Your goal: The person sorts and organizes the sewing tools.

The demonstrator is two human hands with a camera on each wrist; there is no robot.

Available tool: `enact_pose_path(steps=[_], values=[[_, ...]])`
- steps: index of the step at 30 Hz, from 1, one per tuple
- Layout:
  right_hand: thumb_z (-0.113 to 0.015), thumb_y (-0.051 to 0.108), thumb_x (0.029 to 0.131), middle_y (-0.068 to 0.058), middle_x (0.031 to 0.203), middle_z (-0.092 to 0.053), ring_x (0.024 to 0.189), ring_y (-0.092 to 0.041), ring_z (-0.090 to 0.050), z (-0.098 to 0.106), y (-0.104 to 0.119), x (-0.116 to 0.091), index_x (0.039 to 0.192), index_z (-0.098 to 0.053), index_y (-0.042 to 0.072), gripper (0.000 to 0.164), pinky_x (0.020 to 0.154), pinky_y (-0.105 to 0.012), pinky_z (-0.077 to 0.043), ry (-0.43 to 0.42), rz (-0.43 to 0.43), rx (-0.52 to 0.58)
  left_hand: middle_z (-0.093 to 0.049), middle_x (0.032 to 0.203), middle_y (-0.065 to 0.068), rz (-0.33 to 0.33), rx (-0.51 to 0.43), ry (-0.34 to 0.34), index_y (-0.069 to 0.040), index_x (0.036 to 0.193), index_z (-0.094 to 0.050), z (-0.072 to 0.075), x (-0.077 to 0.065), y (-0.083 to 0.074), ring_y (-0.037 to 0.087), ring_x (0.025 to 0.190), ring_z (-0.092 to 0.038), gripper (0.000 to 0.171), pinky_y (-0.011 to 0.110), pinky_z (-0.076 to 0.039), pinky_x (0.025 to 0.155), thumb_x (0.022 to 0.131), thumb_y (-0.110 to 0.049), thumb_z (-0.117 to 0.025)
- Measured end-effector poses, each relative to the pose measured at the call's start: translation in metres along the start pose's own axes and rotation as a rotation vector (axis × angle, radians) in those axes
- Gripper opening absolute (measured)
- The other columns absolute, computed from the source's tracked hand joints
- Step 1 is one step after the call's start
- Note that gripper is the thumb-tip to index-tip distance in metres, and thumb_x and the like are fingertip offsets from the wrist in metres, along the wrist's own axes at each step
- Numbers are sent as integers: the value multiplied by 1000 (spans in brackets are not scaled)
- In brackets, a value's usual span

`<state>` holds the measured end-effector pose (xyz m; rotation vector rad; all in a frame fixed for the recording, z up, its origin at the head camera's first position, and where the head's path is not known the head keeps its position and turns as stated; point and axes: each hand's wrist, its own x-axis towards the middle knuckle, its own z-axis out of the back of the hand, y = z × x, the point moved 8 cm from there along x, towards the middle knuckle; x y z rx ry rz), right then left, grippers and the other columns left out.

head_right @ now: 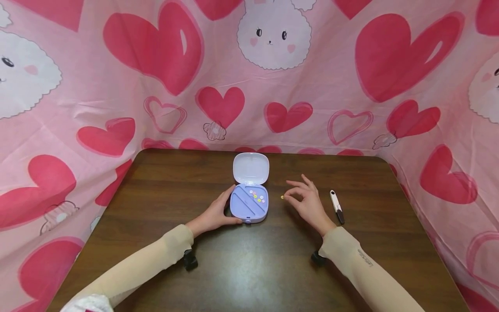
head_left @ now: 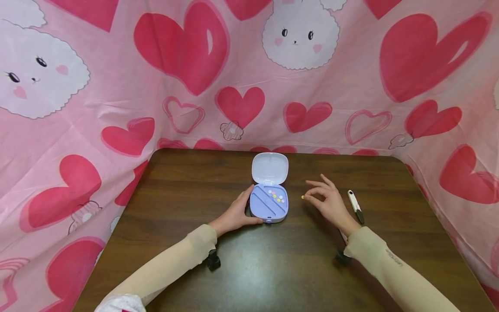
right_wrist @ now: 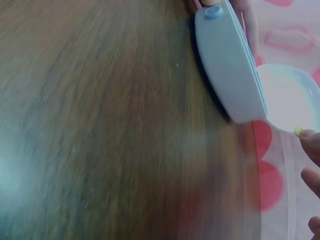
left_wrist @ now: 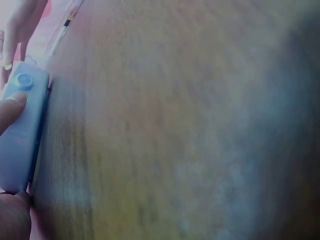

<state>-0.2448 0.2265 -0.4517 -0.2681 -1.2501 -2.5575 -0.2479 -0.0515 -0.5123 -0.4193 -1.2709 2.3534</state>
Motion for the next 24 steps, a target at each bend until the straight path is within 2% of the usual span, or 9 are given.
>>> enact_pose_path(steps=[5,14,24], values=[[-82,7,90,-24,132,-68,150,-52,-26,-9,6,6,87,-79,4,5,118,-73,-14,10,8,-8,-23,170,15,0,-1,4,-10,168,-10,0,0,-1,31,154,-27,117,50,-27,124,85,-32,-89],[-81,10,91,-23,136,-65,151,-51,-25,-25,5,13,90,-79,3,7,119,-72,-15,33,-28,17,-22,170,15,0,-2,8,-9,168,-10,0,-1,-2,31,154,-28,118,51,-27,124,84,-32,-90],[-80,13,92,-25,137,-64,150,-52,-26,-42,9,22,91,-78,3,11,120,-71,-16,68,-52,15,-23,170,13,16,2,7,-12,168,-10,-1,-1,0,30,154,-28,118,50,-27,124,84,-34,-90]])
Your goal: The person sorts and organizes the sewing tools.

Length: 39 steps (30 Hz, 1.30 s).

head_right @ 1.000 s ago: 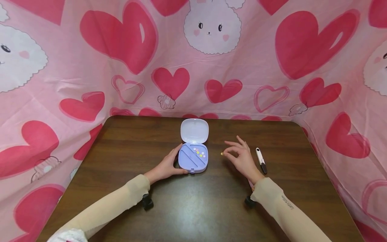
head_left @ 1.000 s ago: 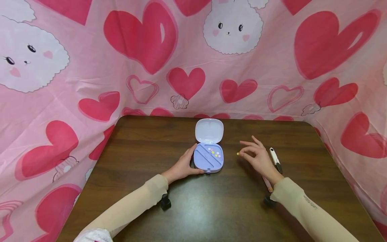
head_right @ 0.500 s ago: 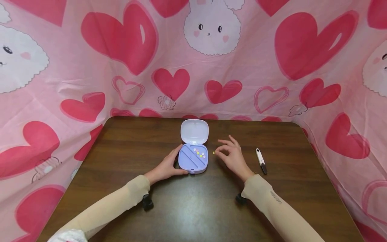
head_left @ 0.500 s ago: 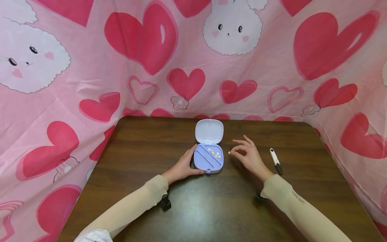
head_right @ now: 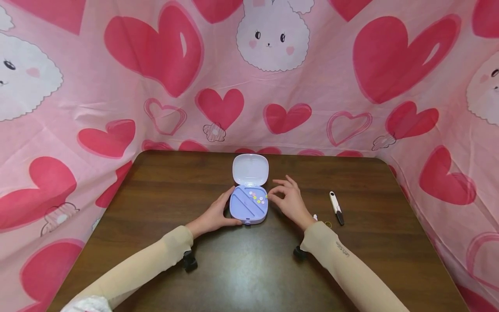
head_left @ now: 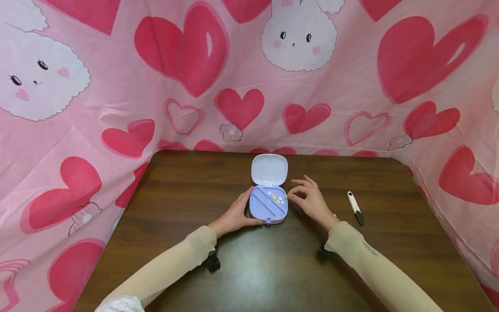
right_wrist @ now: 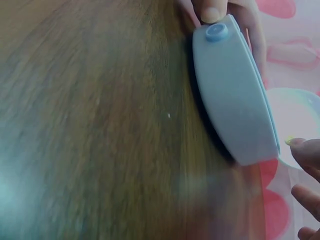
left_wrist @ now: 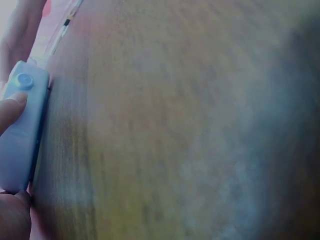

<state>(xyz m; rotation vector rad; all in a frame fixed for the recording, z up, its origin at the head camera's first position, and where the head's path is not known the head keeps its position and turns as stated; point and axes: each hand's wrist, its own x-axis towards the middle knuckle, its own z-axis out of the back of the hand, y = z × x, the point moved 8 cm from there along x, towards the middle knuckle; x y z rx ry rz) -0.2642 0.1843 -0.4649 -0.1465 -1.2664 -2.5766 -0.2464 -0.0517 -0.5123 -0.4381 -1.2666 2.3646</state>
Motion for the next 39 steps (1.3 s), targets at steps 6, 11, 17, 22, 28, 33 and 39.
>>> enact_pose_path(steps=[6,11,17,22,28,33,39], values=[[-80,10,91,-25,138,-63,150,-51,-27,-10,2,4,93,-79,3,7,120,-70,-19,-13,-17,-1,-23,170,13,1,6,3,-13,168,-11,0,0,1,29,154,-28,117,49,-27,124,84,-35,-89],[-80,8,91,-25,138,-62,151,-49,-27,-17,3,8,94,-80,3,6,120,-68,-19,-6,-24,-15,-23,170,13,6,5,5,-13,168,-10,0,0,1,29,154,-29,117,49,-27,124,85,-35,-89],[-80,11,91,-28,139,-61,150,-50,-27,-25,3,13,94,-81,6,6,120,-69,-21,19,-41,-40,-24,170,13,4,6,7,-13,168,-10,0,1,1,29,153,-29,117,49,-28,124,85,-35,-89],[-79,14,92,-29,140,-59,150,-51,-26,-30,3,17,93,-80,6,8,120,-70,-20,46,-76,-48,-24,169,13,3,-1,10,-14,168,-10,0,1,1,29,153,-30,117,49,-28,124,85,-35,-89],[-77,15,92,-32,139,-58,148,-55,-28,-31,6,19,91,-77,5,10,120,-69,-19,52,-81,-69,-24,169,14,-4,9,7,-12,168,-10,0,1,2,30,153,-29,116,49,-27,124,85,-34,-89],[-76,15,92,-33,139,-57,147,-56,-29,-32,6,19,91,-75,6,10,121,-68,-20,57,-67,-68,-24,169,14,-11,12,5,-12,168,-10,0,2,2,30,154,-29,116,49,-27,124,86,-34,-88],[-75,16,92,-33,139,-56,147,-56,-28,-32,6,17,91,-74,7,9,121,-67,-19,55,-44,-65,-23,170,13,-7,4,11,-13,168,-9,0,1,2,29,154,-29,116,49,-27,124,86,-34,-88]])
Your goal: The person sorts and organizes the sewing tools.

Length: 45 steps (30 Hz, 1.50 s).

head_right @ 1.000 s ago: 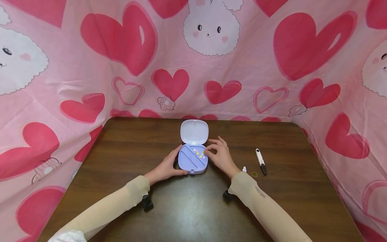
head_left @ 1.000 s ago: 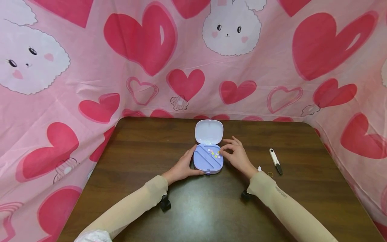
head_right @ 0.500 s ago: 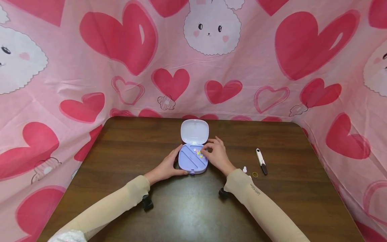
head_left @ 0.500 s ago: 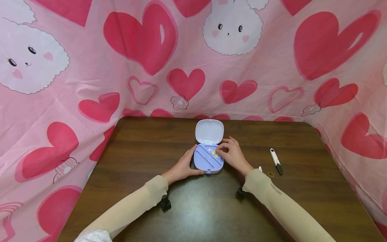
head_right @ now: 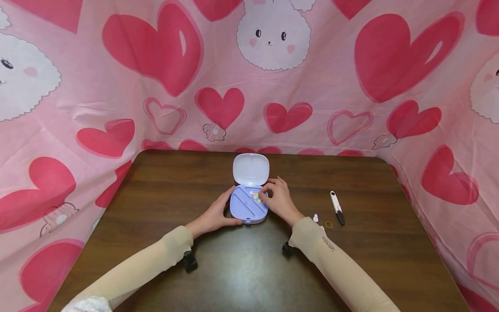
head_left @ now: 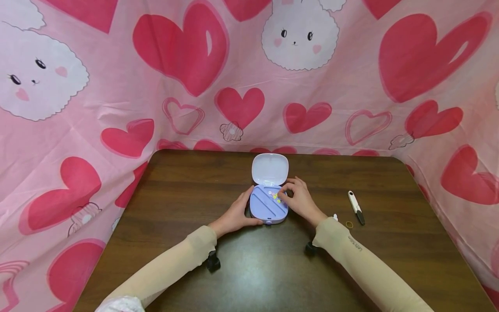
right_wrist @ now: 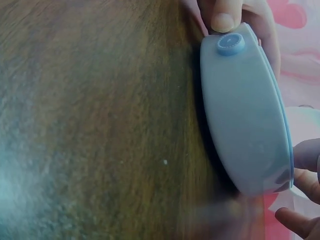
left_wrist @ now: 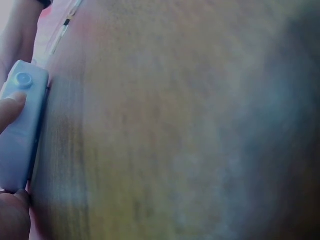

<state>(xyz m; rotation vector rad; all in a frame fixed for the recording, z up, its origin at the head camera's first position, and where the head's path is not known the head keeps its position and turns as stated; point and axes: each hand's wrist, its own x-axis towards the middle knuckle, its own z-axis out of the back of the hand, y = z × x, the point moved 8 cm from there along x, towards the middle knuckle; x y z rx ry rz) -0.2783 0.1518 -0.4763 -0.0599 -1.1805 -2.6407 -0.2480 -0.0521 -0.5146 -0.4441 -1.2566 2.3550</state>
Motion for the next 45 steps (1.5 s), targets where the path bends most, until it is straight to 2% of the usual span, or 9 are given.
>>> enact_pose_path(steps=[9,19,25,35,45], values=[[-74,14,94,-33,139,-56,147,-57,-28,0,0,-1,94,-74,7,8,120,-70,-21,2,10,-11,-24,170,13,-14,-3,-9,-12,168,-10,0,0,0,29,154,-29,116,48,-27,124,85,-33,-89],[-73,15,96,-29,142,-58,148,-53,-30,6,-1,-5,99,-75,6,9,120,-68,-21,6,0,-3,-23,170,12,8,-12,0,-15,169,-9,0,1,1,29,154,-28,117,50,-27,124,85,-36,-88],[-74,15,96,-26,135,-64,145,-51,-37,13,-1,-9,100,-76,3,13,120,-65,-24,-28,29,-9,-23,170,12,3,-13,-5,-15,169,-10,0,0,2,29,154,-28,117,50,-26,124,85,-36,-89],[-75,10,95,-16,106,-73,136,-50,-45,28,-4,-19,98,-77,5,7,118,-63,-28,-81,79,15,-24,170,13,-22,-2,-21,-11,168,-11,1,1,0,29,154,-28,118,49,-27,124,84,-32,-90],[-76,13,95,-15,113,-72,139,-48,-42,47,-8,-35,107,-79,7,13,117,-66,-26,-83,94,17,-27,168,16,-30,-11,-28,-9,168,-13,1,1,0,31,153,-30,118,50,-28,124,83,-31,-91]])
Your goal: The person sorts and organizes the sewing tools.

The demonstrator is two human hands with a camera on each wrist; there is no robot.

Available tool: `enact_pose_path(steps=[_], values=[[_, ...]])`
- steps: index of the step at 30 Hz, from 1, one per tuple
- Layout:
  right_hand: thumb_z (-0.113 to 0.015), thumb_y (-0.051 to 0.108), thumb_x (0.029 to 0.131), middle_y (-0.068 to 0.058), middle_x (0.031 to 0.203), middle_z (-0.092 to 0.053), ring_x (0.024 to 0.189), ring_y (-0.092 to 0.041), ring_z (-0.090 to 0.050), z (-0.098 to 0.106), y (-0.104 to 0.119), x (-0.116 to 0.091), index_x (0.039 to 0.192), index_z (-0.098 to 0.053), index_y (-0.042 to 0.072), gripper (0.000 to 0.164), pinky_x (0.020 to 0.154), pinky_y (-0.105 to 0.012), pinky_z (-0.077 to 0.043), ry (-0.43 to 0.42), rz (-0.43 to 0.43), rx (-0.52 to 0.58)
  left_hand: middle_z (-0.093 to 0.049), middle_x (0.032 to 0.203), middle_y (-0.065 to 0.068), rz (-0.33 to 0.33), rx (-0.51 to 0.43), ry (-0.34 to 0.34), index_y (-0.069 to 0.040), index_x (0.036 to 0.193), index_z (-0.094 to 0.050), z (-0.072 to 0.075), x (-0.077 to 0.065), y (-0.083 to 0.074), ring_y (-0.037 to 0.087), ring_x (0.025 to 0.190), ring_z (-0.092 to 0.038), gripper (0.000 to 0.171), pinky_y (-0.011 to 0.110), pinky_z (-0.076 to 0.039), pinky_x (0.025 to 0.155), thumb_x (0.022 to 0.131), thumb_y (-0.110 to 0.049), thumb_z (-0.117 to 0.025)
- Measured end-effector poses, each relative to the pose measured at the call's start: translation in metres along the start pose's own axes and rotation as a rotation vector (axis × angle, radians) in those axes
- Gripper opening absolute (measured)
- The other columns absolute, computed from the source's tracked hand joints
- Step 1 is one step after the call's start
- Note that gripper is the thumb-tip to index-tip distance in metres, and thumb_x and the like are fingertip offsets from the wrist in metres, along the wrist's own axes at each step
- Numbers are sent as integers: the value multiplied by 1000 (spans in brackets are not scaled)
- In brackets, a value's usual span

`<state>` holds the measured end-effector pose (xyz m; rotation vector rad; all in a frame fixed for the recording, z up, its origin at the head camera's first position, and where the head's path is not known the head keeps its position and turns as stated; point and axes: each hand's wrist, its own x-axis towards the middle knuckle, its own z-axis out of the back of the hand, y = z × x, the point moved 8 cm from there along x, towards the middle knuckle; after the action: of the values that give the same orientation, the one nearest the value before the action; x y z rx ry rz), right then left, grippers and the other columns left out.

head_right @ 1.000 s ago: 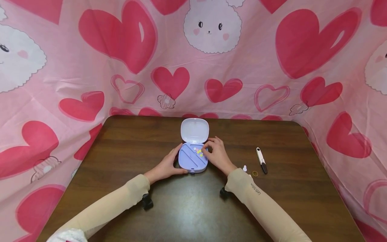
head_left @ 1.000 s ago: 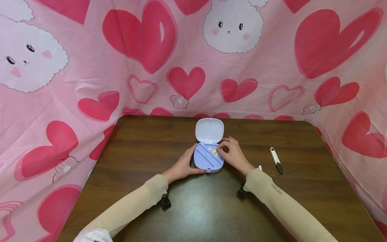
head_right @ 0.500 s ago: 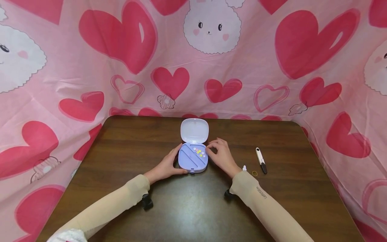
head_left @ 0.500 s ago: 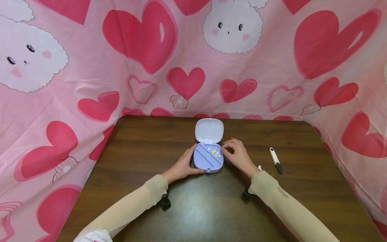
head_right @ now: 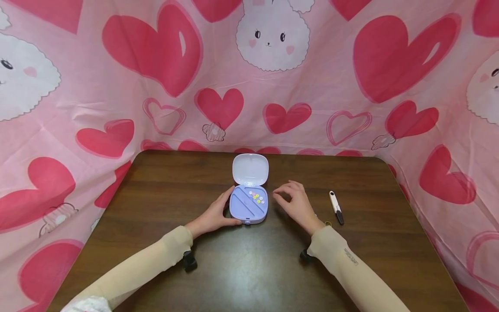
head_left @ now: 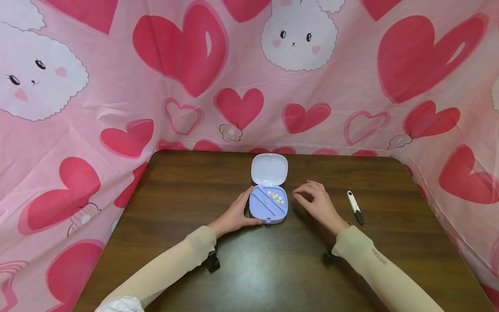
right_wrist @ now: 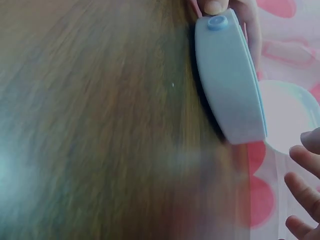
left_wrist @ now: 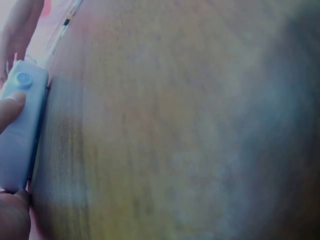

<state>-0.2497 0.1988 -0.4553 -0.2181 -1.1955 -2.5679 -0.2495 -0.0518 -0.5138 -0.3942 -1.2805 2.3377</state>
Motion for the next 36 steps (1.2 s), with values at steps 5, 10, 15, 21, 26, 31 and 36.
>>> enact_pose_path(steps=[5,10,15,21,26,31,36], values=[[-76,13,95,-16,114,-71,140,-48,-41,11,-3,-7,108,-78,4,15,117,-68,-26,-8,-4,6,-26,168,15,3,-5,3,-10,168,-12,-1,0,1,30,153,-30,118,50,-28,123,83,-31,-91],[-76,12,96,-15,118,-72,139,-45,-43,21,-8,-16,111,-77,3,18,115,-68,-29,-5,-14,6,-27,168,16,4,2,2,-10,168,-12,-1,0,1,31,153,-30,118,51,-29,123,83,-31,-91],[-77,11,95,-15,122,-70,137,-42,-47,30,-14,-24,113,-76,5,19,112,-66,-33,-13,10,-9,-26,168,15,17,5,5,-11,168,-13,-1,0,2,30,153,-29,117,50,-28,124,83,-31,-91],[-75,8,95,-17,125,-69,135,-44,-48,41,-16,-34,115,-75,5,20,107,-66,-37,-20,46,-31,-25,169,13,21,-2,9,-13,168,-12,-1,0,2,29,154,-29,117,49,-27,124,83,-31,-90],[-75,10,97,-18,128,-67,137,-42,-47,50,-20,-41,117,-74,5,21,107,-63,-37,-9,43,-63,-25,169,13,17,-13,11,-13,168,-11,0,0,1,30,153,-29,117,50,-27,124,84,-31,-90],[-75,13,97,-16,129,-66,137,-41,-47,57,-26,-47,118,-74,7,22,110,-47,-38,-3,39,-103,-25,169,15,11,-14,13,-12,168,-12,0,-1,1,31,154,-29,117,52,-27,124,84,-32,-90],[-76,11,96,-10,123,-68,134,-43,-50,65,-31,-53,116,-74,8,21,111,-30,-35,-25,71,-147,-24,169,13,21,-7,19,-13,168,-11,0,-1,2,29,154,-28,118,50,-27,124,83,-33,-90]])
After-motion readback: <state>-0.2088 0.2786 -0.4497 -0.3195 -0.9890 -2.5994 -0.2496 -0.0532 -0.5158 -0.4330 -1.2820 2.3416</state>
